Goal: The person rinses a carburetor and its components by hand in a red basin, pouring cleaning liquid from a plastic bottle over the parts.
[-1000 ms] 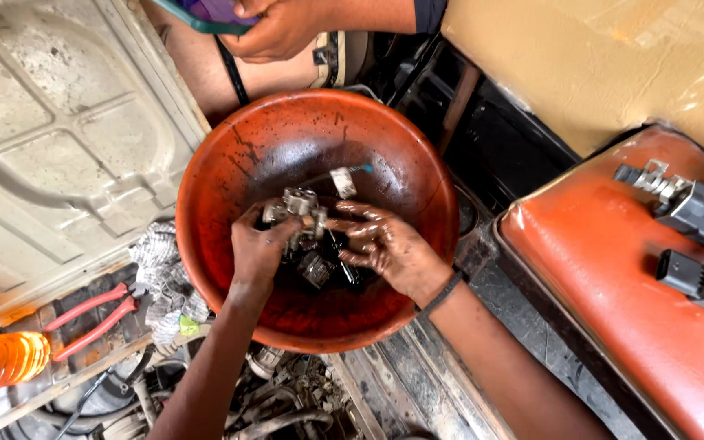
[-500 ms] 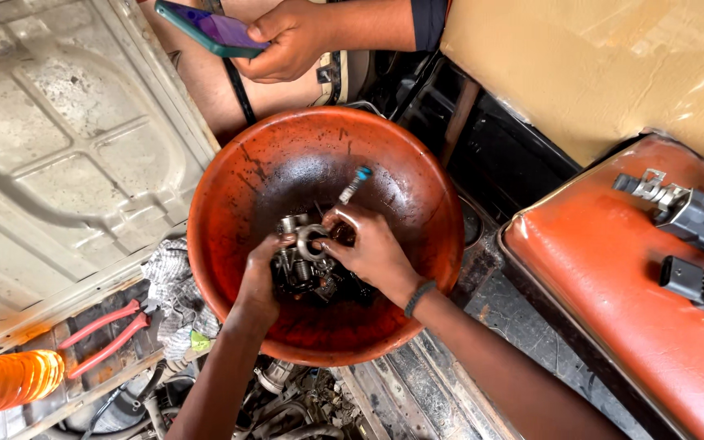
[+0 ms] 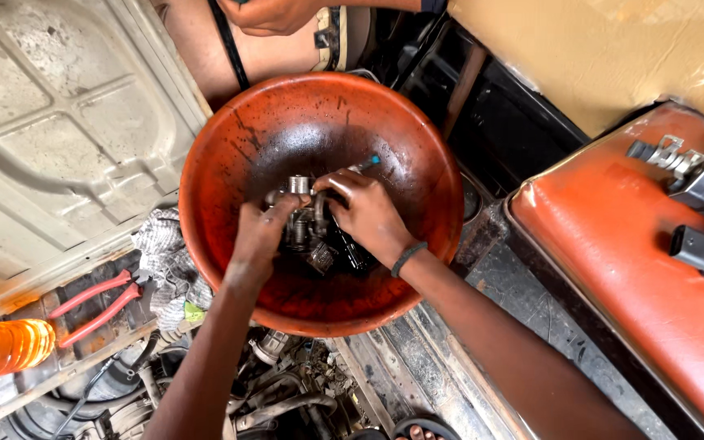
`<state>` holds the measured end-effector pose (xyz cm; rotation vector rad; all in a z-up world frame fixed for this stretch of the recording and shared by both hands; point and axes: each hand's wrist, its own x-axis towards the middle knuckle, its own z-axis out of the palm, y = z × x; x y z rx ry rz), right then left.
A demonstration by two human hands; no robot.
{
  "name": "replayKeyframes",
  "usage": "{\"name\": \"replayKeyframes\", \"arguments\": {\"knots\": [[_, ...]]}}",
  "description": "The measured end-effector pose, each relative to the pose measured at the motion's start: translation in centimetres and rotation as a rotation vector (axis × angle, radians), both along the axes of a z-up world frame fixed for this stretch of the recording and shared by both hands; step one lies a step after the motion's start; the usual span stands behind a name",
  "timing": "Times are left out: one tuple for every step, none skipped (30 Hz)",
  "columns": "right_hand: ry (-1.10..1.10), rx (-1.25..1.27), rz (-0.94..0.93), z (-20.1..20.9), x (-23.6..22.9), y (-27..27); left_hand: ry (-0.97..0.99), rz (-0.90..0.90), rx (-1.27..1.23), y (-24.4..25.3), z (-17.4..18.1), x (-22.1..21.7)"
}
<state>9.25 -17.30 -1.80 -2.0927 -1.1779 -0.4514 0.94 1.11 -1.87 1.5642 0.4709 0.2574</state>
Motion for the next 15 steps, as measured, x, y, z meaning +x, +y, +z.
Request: {"name": "replayKeyframes", "arguments": {"knots": [[0.161,0.184,0.091,0.0,0.1,0.2,-0.137,-0.057,-0.034,0.4,-0.2,-0.1],[0.331,0.365,0.176,-0.1,-0.2,0.1,-0.264,-0.116,-0.074,0.5,-0.4,-0.5],[0.341,0.36,0.171,0.0,-0.4,0.0,-0.255,-0.117,-0.081,0.4,-0.4,-0.8],[0.282,0.312,0.182,0.4,-0.3,0.1,-0.136,-0.124,-0.134,0.4,0.0,-0.8],[0.223,0.264,0.193,0.7,-0.3,0.0,-0.016,-0.132,-0.187,0.2,0.2,-0.6],[0.217,0.262,0.196,1.2,-0.2,-0.2,-0.022,-0.131,-0.189,-0.3,0.4,-0.1],[0.256,0.206,0.112,1.7,-0.2,-0.6,-0.09,-0.154,-0.059,-1.0,0.5,0.4],[0.299,0.156,0.029,1.9,-0.4,-0.5,-0.153,-0.177,0.077,-1.0,0.7,0.6],[0.298,0.159,0.031,2.0,-0.7,-0.1,-0.154,-0.175,0.08,-0.5,1.1,0.8],[0.211,0.192,-0.011,1.9,-0.9,-0.1,-0.18,-0.227,0.07,-0.2,1.2,1.2],[0.123,0.224,-0.052,1.7,-1.0,-0.4,-0.206,-0.279,0.06,-0.3,1.1,1.5],[0.12,0.223,-0.043,1.5,-1.0,-0.3,-0.209,-0.27,0.062,-0.2,1.0,1.3],[0.196,0.224,-0.011,1.2,-0.9,-0.3,-0.247,-0.27,0.086,-0.1,0.9,1.1],[0.269,0.227,0.006,0.8,-0.6,-0.6,-0.285,-0.284,0.109,-0.4,0.7,1.1],[0.264,0.229,0.001,0.2,-0.5,-0.5,-0.29,-0.29,0.109,-0.3,0.6,0.7]]}}
